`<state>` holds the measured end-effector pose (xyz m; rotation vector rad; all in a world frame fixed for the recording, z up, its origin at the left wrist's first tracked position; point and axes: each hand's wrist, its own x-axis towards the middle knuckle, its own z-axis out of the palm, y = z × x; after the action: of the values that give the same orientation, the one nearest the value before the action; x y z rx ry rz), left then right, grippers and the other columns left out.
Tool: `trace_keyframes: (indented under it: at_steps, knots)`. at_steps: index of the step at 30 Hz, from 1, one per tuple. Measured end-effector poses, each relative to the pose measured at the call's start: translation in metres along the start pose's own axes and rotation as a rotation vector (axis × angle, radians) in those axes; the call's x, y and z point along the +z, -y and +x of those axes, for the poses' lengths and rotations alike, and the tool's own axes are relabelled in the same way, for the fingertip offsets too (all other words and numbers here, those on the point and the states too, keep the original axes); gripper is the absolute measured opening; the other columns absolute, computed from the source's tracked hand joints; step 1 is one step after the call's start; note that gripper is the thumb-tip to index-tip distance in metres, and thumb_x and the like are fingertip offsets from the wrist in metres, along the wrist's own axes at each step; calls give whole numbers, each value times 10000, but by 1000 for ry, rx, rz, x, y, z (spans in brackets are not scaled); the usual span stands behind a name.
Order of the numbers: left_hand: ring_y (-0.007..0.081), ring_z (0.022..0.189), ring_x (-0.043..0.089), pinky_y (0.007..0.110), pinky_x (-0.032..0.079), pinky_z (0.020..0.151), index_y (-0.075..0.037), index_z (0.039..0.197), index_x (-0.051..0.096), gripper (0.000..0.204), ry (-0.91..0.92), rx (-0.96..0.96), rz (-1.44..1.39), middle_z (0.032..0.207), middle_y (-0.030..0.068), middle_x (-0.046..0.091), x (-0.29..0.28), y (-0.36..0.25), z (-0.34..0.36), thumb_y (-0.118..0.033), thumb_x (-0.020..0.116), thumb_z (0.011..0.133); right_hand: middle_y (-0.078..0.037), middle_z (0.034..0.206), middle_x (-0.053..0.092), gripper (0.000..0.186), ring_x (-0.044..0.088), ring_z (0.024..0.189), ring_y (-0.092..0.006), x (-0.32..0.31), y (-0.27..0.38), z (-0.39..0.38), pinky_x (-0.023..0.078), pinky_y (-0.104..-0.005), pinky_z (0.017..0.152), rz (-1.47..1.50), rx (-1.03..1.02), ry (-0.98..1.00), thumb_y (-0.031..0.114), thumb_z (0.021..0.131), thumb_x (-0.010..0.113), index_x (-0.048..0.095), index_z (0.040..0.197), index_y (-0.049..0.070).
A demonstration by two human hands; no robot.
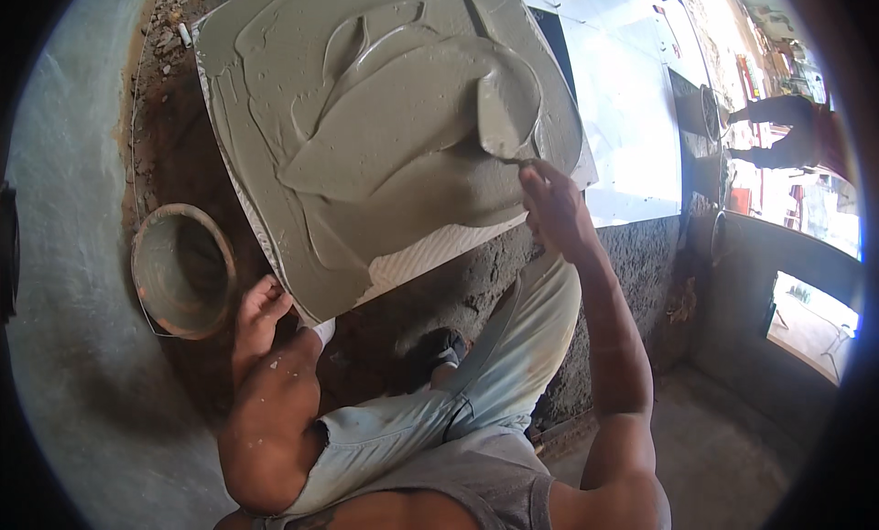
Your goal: The person applies adhesive to the back of a tile using a trowel, scooping material from a bucket and spreading it across the tile surface.
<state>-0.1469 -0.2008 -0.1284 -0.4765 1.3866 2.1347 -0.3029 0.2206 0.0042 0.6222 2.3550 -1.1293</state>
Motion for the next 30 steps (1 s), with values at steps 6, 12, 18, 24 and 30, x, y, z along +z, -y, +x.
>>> trace_keyframes:
  at_steps: [6,12,18,24,30]
  knots:
    - [154,968,638,316,507,889,32,1219,581,290,-13,34,33,1075,96,681,-5,-6,-7,-112,627,971,-44,658,569,326,601,605,-128,42,1,-34,483,-323,536,-215,-324,355,274,1012,574,614,1257,62]
    - [151,979,632,312,501,900,28,1194,583,262,-35,13,23,1080,93,673,3,-3,-6,-89,631,964,-110,1013,710,323,710,763,-237,46,3,-57,572,-416,662,-736,-674,307,264,968,635,620,1243,94]
    - [150,942,644,313,514,881,28,1197,583,297,-40,36,27,1052,92,683,-8,-11,-15,-129,663,957,-130,985,725,290,720,807,-291,-19,-6,23,571,-438,697,-489,-725,-221,204,955,651,613,1231,126]
    - [120,957,627,282,486,893,25,1167,599,268,13,5,23,1033,71,685,0,-2,-2,-133,671,963,-168,925,723,289,712,880,-344,-65,16,134,544,-449,749,-649,-530,-365,279,964,628,620,1219,144]
    - [121,967,630,280,494,883,21,1166,600,245,0,52,13,1048,75,687,-7,-6,-14,-117,652,970,-147,959,711,199,712,810,-302,-8,47,114,576,-413,734,-702,-866,-49,187,992,593,649,1151,81]
